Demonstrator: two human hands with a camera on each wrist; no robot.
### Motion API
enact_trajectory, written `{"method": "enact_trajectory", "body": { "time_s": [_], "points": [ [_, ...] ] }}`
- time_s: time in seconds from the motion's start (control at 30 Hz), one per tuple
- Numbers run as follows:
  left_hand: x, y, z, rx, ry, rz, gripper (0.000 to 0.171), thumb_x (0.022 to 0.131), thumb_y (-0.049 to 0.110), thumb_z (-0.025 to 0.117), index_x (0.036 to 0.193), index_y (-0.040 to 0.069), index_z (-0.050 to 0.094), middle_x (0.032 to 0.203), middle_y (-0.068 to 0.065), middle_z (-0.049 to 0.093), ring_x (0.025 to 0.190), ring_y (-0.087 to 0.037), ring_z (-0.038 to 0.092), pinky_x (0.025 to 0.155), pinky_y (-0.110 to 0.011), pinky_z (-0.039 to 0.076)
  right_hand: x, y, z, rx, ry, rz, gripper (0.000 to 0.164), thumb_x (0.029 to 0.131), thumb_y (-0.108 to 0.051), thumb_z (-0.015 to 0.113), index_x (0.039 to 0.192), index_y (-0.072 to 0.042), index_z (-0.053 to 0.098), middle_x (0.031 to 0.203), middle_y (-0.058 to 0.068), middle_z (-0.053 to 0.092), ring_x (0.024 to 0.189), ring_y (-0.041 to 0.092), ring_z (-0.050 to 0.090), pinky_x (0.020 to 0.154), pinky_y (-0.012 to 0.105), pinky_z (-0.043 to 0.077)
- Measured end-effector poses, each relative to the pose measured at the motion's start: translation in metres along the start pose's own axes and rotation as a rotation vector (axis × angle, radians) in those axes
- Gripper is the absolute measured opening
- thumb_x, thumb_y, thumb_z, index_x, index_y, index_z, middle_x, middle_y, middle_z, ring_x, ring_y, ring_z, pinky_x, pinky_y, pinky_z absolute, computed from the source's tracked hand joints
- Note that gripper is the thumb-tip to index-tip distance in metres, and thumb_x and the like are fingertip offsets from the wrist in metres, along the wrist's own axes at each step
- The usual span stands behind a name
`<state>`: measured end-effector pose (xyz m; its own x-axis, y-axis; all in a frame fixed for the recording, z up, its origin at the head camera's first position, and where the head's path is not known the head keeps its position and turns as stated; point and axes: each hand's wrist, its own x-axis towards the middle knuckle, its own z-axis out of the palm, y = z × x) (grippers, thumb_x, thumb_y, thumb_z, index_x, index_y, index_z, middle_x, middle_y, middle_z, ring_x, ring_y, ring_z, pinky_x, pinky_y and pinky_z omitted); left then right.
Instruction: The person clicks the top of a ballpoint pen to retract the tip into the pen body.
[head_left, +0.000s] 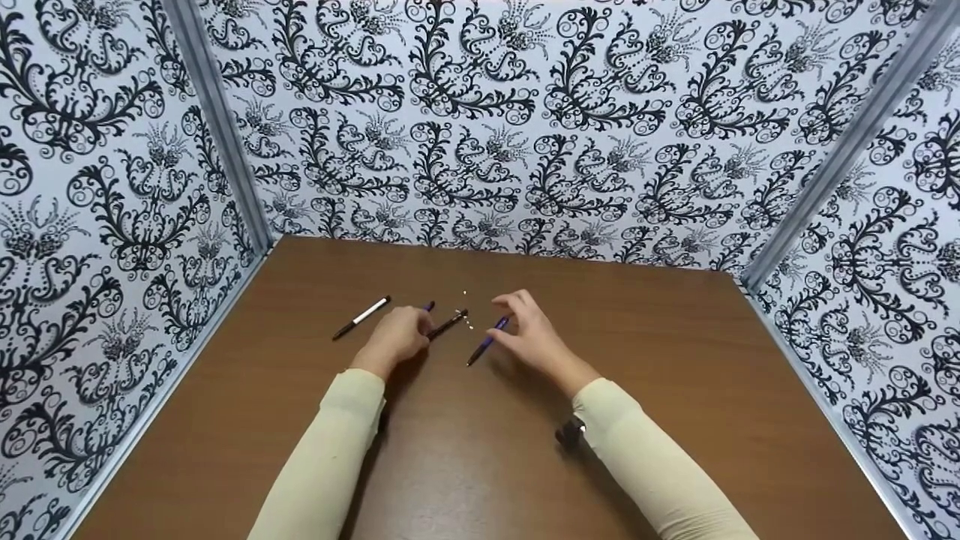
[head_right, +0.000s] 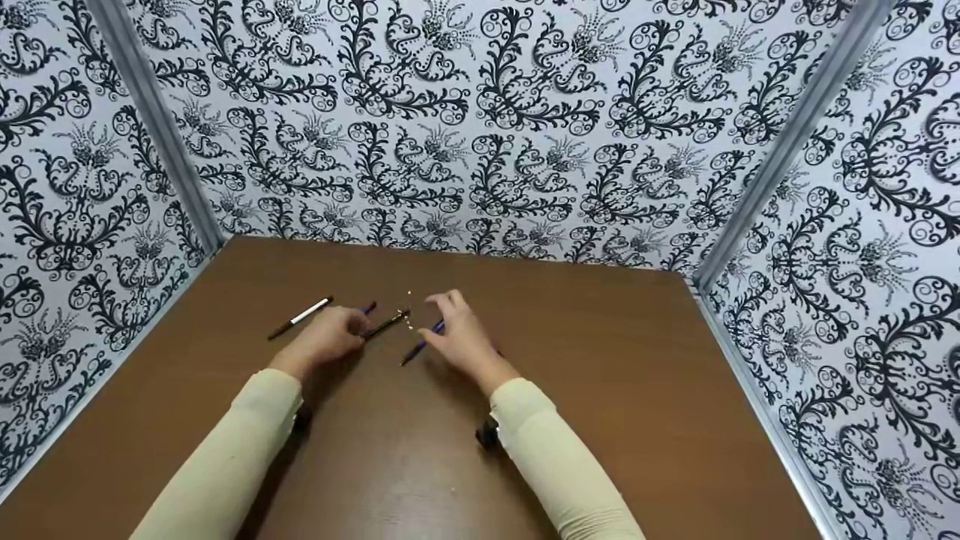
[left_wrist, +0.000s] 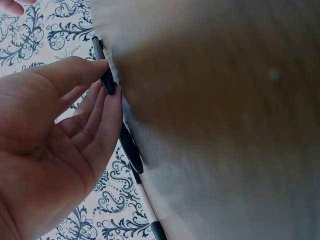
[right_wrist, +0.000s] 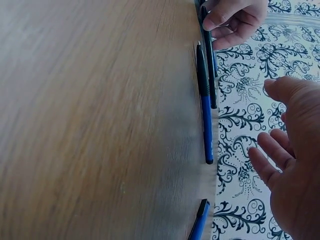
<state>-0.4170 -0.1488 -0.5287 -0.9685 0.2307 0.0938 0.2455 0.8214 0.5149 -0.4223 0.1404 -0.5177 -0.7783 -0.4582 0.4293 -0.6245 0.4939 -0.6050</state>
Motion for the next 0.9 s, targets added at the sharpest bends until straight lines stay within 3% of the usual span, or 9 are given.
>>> {"method": "enact_trajectory", "body": {
  "time_s": [0.07, 0.1, 0.4, 0.7, 0.9],
  "points": [
    [0.0, 0.0, 0.001, 0.006, -0.003, -0.01, 0.023, 0.093, 0.002, 0.076, 0.114, 0.008, 0.082, 0.109, -0.01, 0.079, 0.107, -0.035, 0.073, 0.096, -0.051, 0.059, 0.0, 0.0, 0.0, -0.006, 0.006, -0.004, 0.05, 0.096, -0.011, 0.087, 0.14, -0.002, 0.065, 0.133, 0.017, 0.059, 0.118, 0.033, 0.065, 0.105, 0.056, 0.056],
    [-0.007, 0.012, -0.007, 0.018, -0.014, -0.038, 0.023, 0.093, -0.001, 0.075, 0.114, 0.006, 0.082, 0.108, -0.011, 0.078, 0.106, -0.036, 0.073, 0.096, -0.053, 0.059, 0.0, -0.001, 0.0, -0.006, 0.005, -0.007, 0.05, 0.096, -0.011, 0.087, 0.14, -0.002, 0.065, 0.133, 0.018, 0.059, 0.118, 0.033, 0.065, 0.105, 0.057, 0.056],
    [-0.01, 0.017, -0.006, 0.094, -0.02, -0.049, 0.024, 0.094, 0.001, 0.077, 0.117, 0.006, 0.081, 0.107, -0.009, 0.079, 0.101, -0.034, 0.075, 0.091, -0.051, 0.061, -0.001, 0.0, 0.0, 0.006, 0.005, -0.025, 0.048, 0.096, -0.007, 0.086, 0.139, 0.0, 0.065, 0.134, 0.023, 0.058, 0.117, 0.034, 0.065, 0.103, 0.059, 0.057],
    [-0.009, 0.019, -0.008, 0.049, -0.029, -0.09, 0.026, 0.096, 0.009, 0.079, 0.121, 0.009, 0.081, 0.113, -0.008, 0.078, 0.106, -0.033, 0.073, 0.096, -0.053, 0.059, -0.003, -0.001, -0.003, 0.042, 0.016, -0.022, 0.047, 0.097, -0.007, 0.085, 0.139, 0.0, 0.065, 0.132, 0.023, 0.058, 0.117, 0.045, 0.066, 0.104, 0.059, 0.057],
    [-0.011, 0.021, -0.01, 0.018, -0.007, -0.084, 0.028, 0.096, 0.008, 0.079, 0.124, 0.007, 0.08, 0.116, -0.01, 0.078, 0.109, -0.034, 0.073, 0.098, -0.053, 0.059, -0.004, 0.001, -0.006, 0.09, 0.003, -0.004, 0.049, 0.097, -0.006, 0.084, 0.14, 0.002, 0.063, 0.134, 0.028, 0.055, 0.119, 0.051, 0.066, 0.103, 0.06, 0.058]
  ]
}}
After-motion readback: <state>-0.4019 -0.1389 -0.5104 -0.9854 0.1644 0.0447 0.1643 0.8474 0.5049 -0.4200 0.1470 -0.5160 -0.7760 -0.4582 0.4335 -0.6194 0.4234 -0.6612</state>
